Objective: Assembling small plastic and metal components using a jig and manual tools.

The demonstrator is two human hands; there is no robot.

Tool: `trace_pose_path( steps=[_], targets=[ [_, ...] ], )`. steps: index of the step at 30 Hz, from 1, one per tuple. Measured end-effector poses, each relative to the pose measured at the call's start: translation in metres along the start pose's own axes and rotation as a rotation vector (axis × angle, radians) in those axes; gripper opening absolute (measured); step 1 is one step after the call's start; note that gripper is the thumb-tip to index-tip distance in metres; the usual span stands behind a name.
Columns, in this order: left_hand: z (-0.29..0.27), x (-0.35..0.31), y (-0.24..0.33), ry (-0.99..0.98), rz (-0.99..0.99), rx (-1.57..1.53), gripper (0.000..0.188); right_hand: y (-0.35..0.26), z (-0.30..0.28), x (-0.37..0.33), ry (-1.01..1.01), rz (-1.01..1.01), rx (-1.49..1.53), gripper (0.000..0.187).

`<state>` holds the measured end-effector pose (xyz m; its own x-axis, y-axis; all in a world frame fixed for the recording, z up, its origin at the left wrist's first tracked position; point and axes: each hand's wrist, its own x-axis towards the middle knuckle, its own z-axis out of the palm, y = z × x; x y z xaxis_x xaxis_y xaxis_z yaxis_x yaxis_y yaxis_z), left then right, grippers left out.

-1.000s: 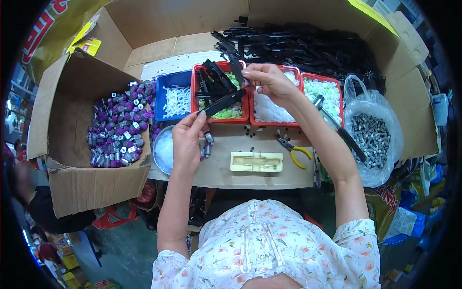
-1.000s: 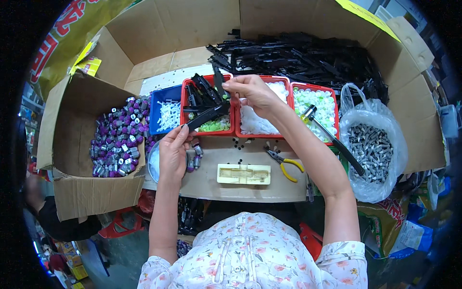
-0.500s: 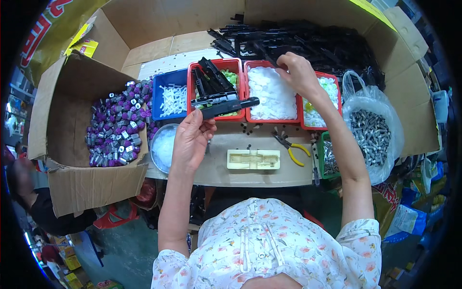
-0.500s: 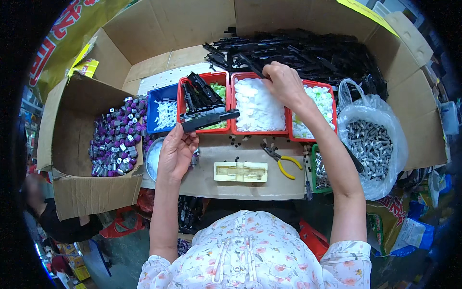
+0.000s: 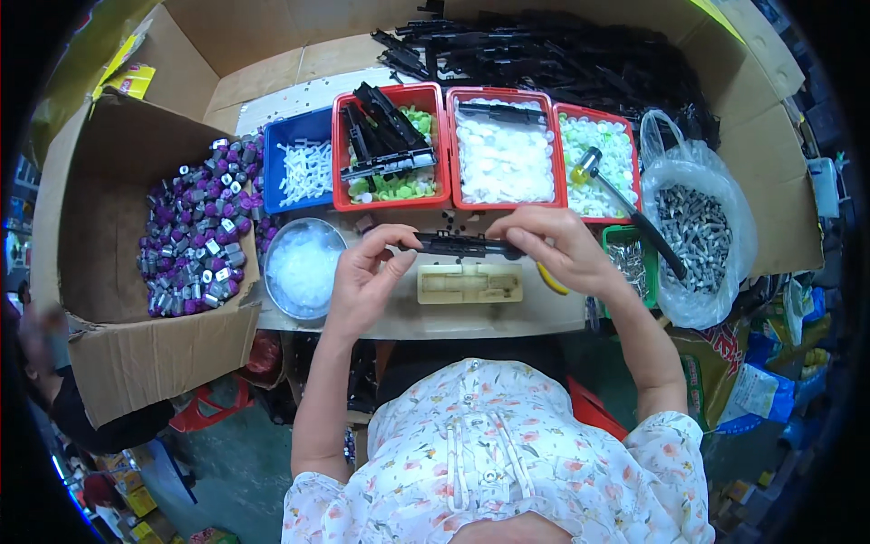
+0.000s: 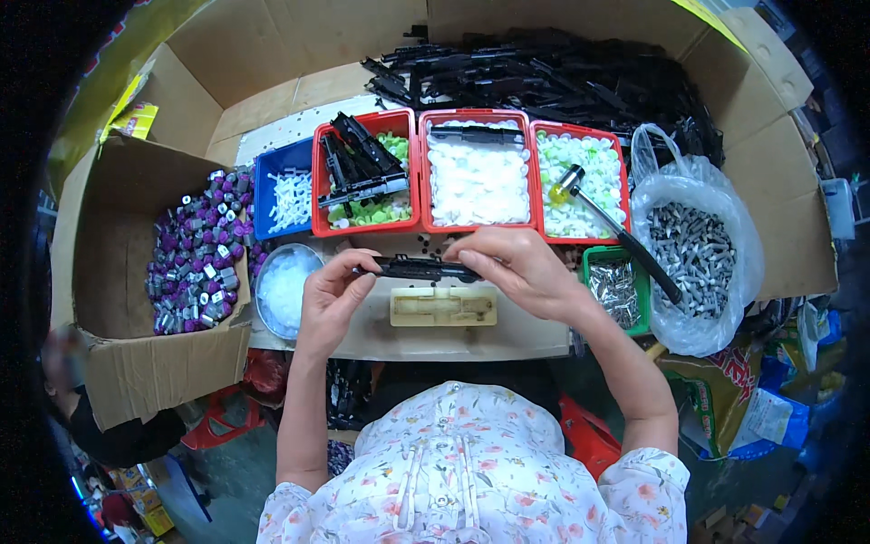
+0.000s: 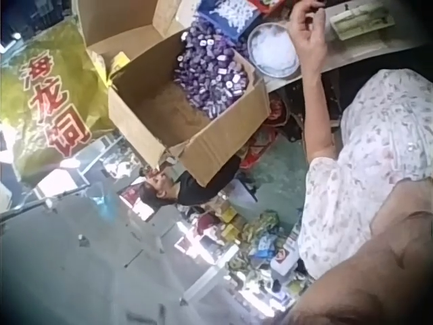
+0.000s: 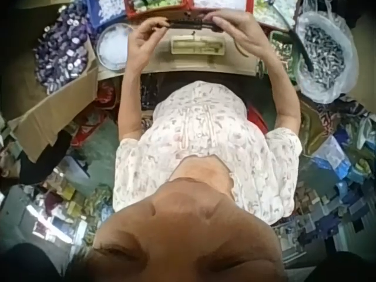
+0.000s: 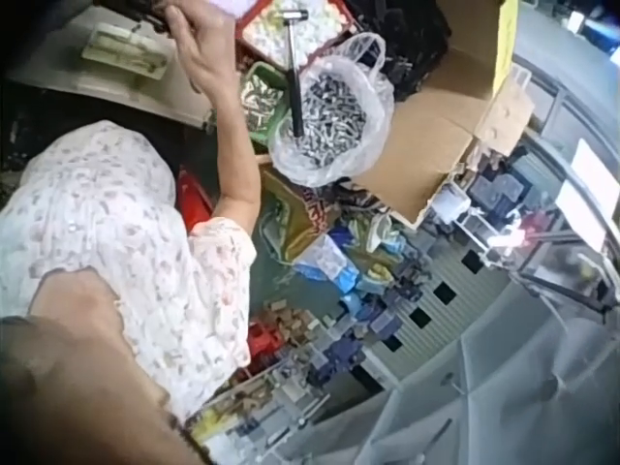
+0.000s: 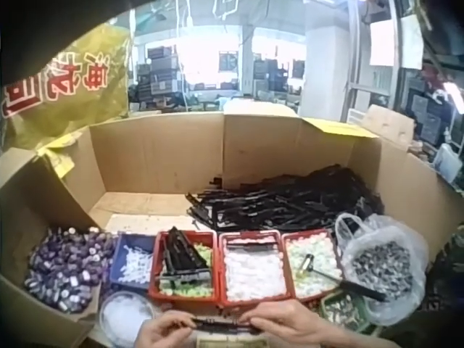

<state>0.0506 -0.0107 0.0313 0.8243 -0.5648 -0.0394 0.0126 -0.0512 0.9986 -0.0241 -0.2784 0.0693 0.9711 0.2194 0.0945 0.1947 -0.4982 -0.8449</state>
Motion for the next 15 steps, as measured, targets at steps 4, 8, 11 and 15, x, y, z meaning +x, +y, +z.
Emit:
trace_pose_path(
  steps=[4,8,11,15],
  targets=[
    [0.009,-0.011,-0.007,0.036,0.147,0.254,0.014,-0.004,0.019,-0.019,0.088,-0.067,-0.149,0.024],
    [0.018,-0.021,-0.011,0.050,0.281,0.462,0.015,0.008,0.041,-0.040,0.166,-0.219,-0.534,0.027],
    [0.024,-0.029,-0.021,0.114,0.398,0.715,0.012,0.017,0.054,-0.050,0.210,-0.284,-0.652,0.027],
    [0.029,-0.040,-0.031,0.130,0.408,0.833,0.015,0.021,0.068,-0.053,0.315,-0.234,-0.591,0.020]
  ],
)
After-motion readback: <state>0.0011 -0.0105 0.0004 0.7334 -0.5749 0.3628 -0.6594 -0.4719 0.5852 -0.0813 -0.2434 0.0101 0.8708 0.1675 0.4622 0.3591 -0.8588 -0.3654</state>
